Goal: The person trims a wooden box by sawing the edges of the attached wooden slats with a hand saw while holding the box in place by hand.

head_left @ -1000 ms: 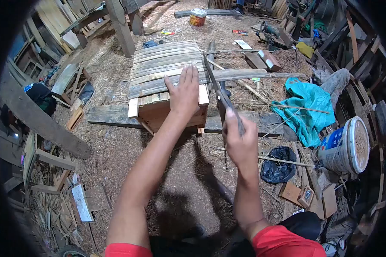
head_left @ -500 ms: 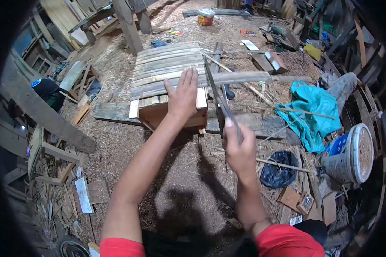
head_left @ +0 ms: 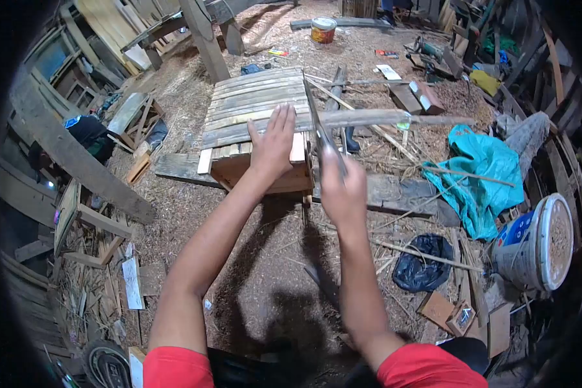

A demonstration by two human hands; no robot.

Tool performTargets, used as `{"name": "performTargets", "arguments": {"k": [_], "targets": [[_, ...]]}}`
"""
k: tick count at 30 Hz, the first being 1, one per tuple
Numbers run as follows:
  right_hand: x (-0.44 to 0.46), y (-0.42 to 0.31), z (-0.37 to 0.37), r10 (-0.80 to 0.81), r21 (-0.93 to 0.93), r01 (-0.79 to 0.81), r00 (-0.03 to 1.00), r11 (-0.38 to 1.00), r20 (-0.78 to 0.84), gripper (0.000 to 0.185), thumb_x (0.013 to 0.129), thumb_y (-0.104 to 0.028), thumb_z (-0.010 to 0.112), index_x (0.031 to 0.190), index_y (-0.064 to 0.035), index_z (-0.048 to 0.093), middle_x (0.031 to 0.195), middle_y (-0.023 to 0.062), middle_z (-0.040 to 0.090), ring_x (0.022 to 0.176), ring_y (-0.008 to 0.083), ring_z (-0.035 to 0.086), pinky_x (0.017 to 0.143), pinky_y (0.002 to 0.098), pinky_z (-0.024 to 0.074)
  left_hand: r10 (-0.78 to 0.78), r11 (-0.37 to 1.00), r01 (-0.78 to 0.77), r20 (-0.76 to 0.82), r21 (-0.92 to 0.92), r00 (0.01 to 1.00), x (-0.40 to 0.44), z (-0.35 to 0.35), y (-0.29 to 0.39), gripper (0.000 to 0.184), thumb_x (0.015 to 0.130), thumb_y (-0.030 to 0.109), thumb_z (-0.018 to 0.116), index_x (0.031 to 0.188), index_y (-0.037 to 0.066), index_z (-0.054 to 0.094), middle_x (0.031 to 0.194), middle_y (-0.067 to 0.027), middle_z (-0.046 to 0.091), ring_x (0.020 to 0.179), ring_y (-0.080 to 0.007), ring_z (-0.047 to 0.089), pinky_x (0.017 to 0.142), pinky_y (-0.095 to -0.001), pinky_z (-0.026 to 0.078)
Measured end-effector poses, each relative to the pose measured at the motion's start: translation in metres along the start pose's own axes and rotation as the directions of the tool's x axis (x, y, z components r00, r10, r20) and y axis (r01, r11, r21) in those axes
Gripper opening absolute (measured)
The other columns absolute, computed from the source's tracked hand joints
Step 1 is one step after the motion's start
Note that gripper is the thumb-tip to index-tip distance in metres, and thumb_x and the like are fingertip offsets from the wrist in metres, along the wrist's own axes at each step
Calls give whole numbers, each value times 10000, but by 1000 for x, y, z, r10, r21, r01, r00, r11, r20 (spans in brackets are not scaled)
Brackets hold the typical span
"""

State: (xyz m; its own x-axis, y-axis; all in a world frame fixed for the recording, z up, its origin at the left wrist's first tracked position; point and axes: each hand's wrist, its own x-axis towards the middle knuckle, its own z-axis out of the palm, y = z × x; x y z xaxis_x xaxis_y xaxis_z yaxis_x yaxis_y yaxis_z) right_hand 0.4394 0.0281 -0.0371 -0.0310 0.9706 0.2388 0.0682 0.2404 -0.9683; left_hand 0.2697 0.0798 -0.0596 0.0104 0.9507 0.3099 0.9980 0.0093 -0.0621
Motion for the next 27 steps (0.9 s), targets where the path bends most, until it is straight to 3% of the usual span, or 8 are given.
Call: {"name": "performTargets", "arguments": {"k": [4, 8, 13, 20, 23, 27], "targets": [[1, -3, 3, -22, 44, 21, 1000, 999, 19, 346, 971, -245, 576, 790, 48, 613, 566, 114, 512, 551, 133, 486, 529, 345, 398, -3, 1000, 3, -21, 6, 1000, 4, 4, -2, 1092, 672, 104, 815, 1566, 101, 189, 1623, -54, 246, 1508, -209, 223, 1111, -741, 184], [-43, 1, 11, -43, 4, 43, 997, 999, -68, 369, 964, -253, 565, 771, 58, 609, 573, 141, 524, 550, 174, 501, 546, 373, 421, -13, 999, 17, -83, 43, 996, 4, 10, -2, 925, 742, 92, 746, 1533, 100, 267, 1595, -38, 306, 1482, -192, 284, 1099, -735, 226], [11, 2, 22, -66, -128, 60, 997, 990, -45, 345, 970, -254, 563, 814, 49, 616, 598, 135, 533, 576, 152, 514, 554, 352, 424, -7, 1000, 9, -108, 19, 994, 2, 16, -2, 912, 750, 97, 740, 1534, 99, 274, 1590, -36, 316, 1478, -182, 289, 1104, -733, 218], [-53, -6, 10, -46, -46, 44, 998, 998, -47, 374, 968, -257, 547, 737, 36, 583, 585, 125, 539, 567, 136, 501, 537, 346, 409, -11, 1000, 13, -83, 19, 997, 1, 9, -2, 905, 745, 97, 737, 1532, 97, 289, 1583, -41, 332, 1476, -177, 293, 1120, -708, 212], [13, 11, 17, -6, -61, 7, 1000, 998, 6, 370, 982, -268, 541, 777, 37, 588, 600, 122, 542, 575, 138, 503, 541, 355, 410, -12, 999, 15, -104, 29, 994, 1, 9, -2, 887, 756, 88, 725, 1530, 92, 291, 1580, -41, 339, 1472, -186, 305, 1122, -704, 208], [-6, 4, 22, -106, -75, 104, 994, 992, -22, 365, 986, -271, 540, 797, 36, 597, 586, 112, 532, 575, 139, 502, 537, 364, 405, -20, 1000, 19, -103, -9, 994, 5, 10, -3, 877, 764, 76, 722, 1529, 88, 292, 1587, -42, 330, 1477, -190, 298, 1121, -706, 207]]}}
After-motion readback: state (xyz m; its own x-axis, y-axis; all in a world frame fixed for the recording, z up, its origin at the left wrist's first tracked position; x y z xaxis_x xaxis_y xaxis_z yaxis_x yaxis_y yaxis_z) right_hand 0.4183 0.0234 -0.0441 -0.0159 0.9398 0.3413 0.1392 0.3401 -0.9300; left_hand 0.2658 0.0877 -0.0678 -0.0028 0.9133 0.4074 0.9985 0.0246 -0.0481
